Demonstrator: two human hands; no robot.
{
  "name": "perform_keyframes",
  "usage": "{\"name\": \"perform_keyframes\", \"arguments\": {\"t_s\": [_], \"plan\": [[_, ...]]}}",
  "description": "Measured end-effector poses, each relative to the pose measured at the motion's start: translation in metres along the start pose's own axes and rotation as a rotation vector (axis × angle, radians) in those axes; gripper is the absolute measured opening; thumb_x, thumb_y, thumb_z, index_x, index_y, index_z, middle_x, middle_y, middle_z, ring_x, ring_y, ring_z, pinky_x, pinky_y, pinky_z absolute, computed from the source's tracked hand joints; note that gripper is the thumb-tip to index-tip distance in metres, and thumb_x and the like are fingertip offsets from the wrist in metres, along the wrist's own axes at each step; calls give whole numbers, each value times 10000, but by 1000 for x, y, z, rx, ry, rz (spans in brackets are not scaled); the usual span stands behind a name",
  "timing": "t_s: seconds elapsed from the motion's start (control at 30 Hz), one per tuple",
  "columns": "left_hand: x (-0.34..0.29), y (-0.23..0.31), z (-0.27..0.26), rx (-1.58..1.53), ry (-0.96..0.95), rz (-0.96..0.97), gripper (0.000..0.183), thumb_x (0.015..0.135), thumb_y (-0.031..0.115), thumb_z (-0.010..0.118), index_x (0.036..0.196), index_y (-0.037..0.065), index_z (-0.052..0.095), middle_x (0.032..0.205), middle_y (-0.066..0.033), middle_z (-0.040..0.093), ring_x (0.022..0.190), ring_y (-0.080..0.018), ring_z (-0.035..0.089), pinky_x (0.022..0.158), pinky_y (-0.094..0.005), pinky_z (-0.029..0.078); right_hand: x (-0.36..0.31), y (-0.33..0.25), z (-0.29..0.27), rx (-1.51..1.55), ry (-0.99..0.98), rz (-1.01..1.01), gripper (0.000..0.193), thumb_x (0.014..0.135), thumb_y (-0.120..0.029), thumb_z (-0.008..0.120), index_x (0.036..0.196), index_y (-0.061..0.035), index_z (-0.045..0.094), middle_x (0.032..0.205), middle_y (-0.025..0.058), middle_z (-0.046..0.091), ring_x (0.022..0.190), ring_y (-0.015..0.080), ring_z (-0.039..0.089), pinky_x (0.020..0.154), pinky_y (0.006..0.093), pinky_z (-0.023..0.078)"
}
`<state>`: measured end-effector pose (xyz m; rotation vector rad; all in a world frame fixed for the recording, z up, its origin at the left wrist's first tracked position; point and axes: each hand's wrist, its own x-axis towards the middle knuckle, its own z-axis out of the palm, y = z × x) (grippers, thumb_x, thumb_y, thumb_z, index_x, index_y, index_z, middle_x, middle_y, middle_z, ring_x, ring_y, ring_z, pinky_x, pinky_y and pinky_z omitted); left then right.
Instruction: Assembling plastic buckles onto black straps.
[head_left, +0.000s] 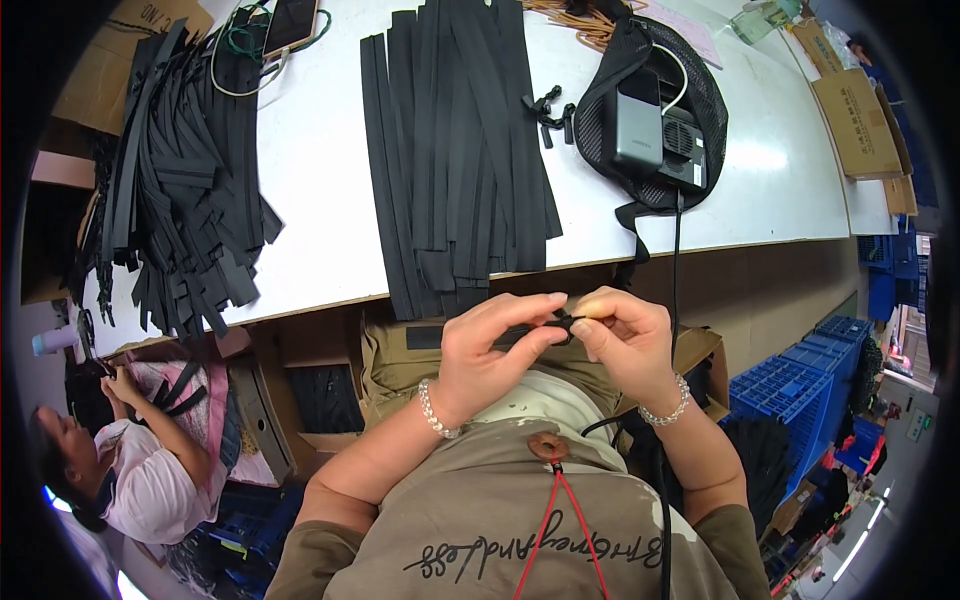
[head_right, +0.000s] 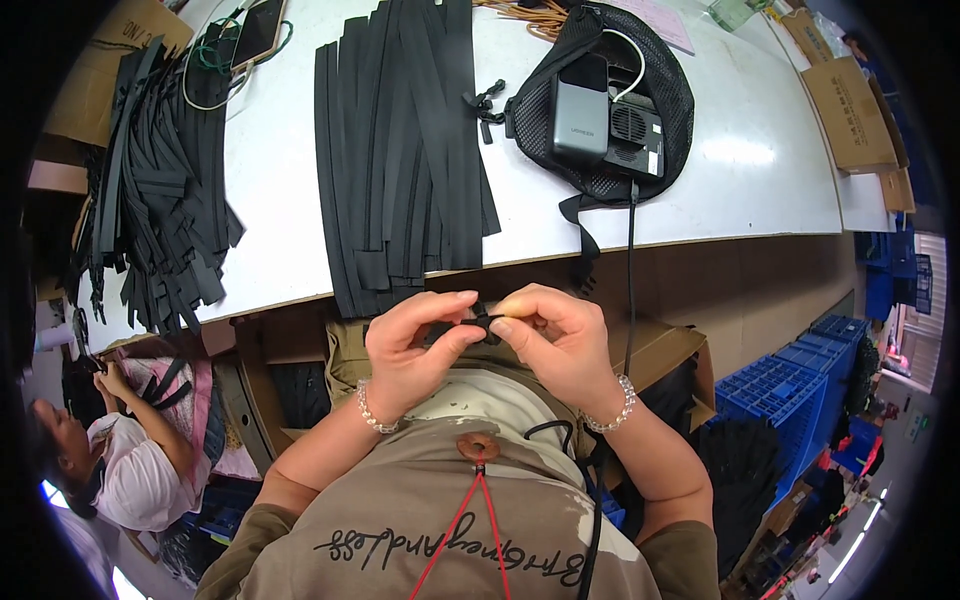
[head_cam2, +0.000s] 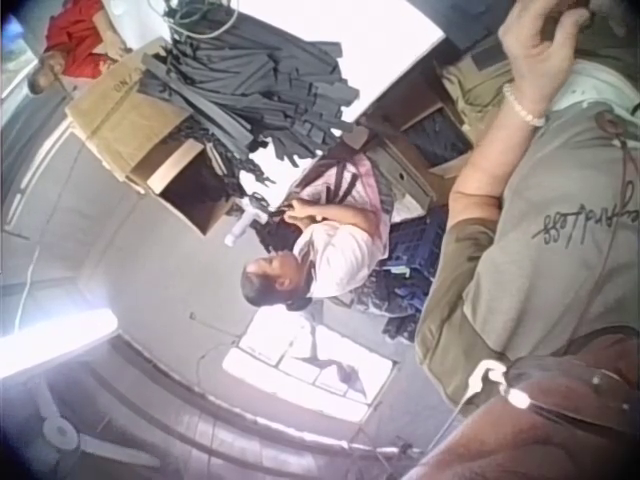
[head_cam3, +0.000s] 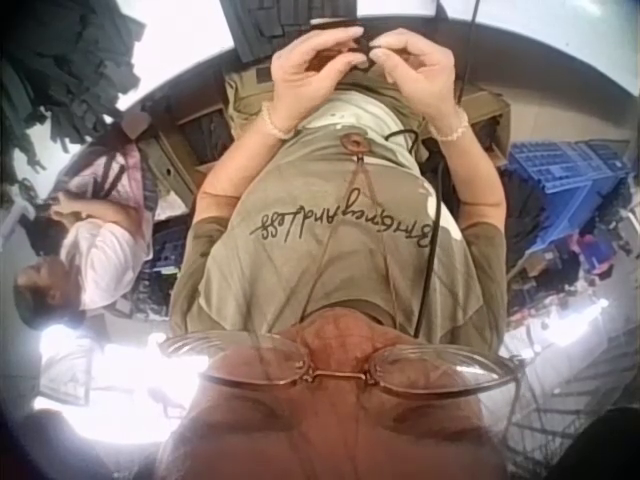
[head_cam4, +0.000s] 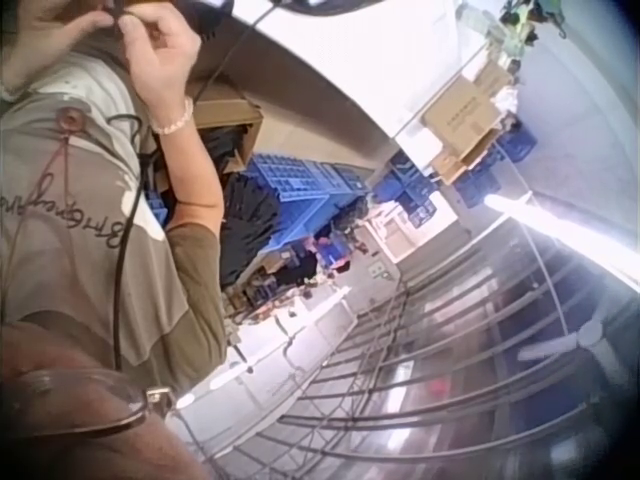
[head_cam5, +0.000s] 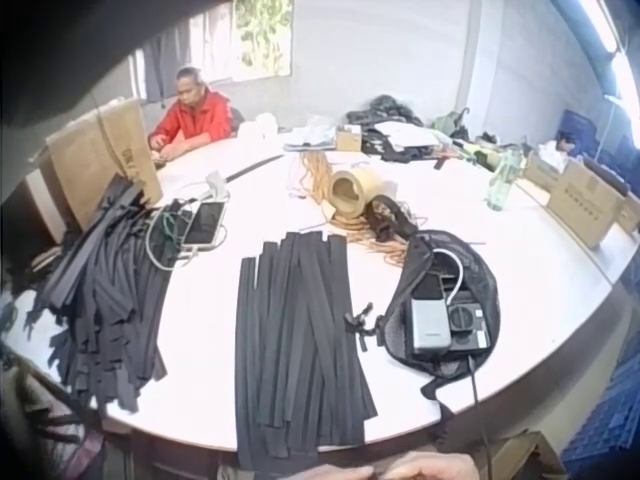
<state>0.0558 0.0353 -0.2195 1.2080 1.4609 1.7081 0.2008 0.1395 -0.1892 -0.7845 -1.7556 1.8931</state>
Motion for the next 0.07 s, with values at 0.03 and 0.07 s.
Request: {"name": "perform_keyframes", "arguments": {"t_s": [0.03, 0.07], "plan": [[0, -1, -1, 5, 3, 73, 349, 712, -15, 740, 1045, 0, 634, 846, -92, 646, 733, -142, 619, 637, -219, 490, -1, -2, -2, -4, -34, -4, 70, 814, 36, 623, 881, 52, 629, 874, 89, 611, 592, 49, 509, 504, 181, 416], [2, 0, 0, 39, 46, 165, 325, 726, 20, 727, 1037, 84, 657, 872, -83, 675, 729, -184, 643, 622, -253, 507, -1, -3, -2, -4, -51, -34, 77, 827, 27, 611, 899, 32, 636, 869, 76, 617, 638, 65, 543, 541, 183, 447]]}}
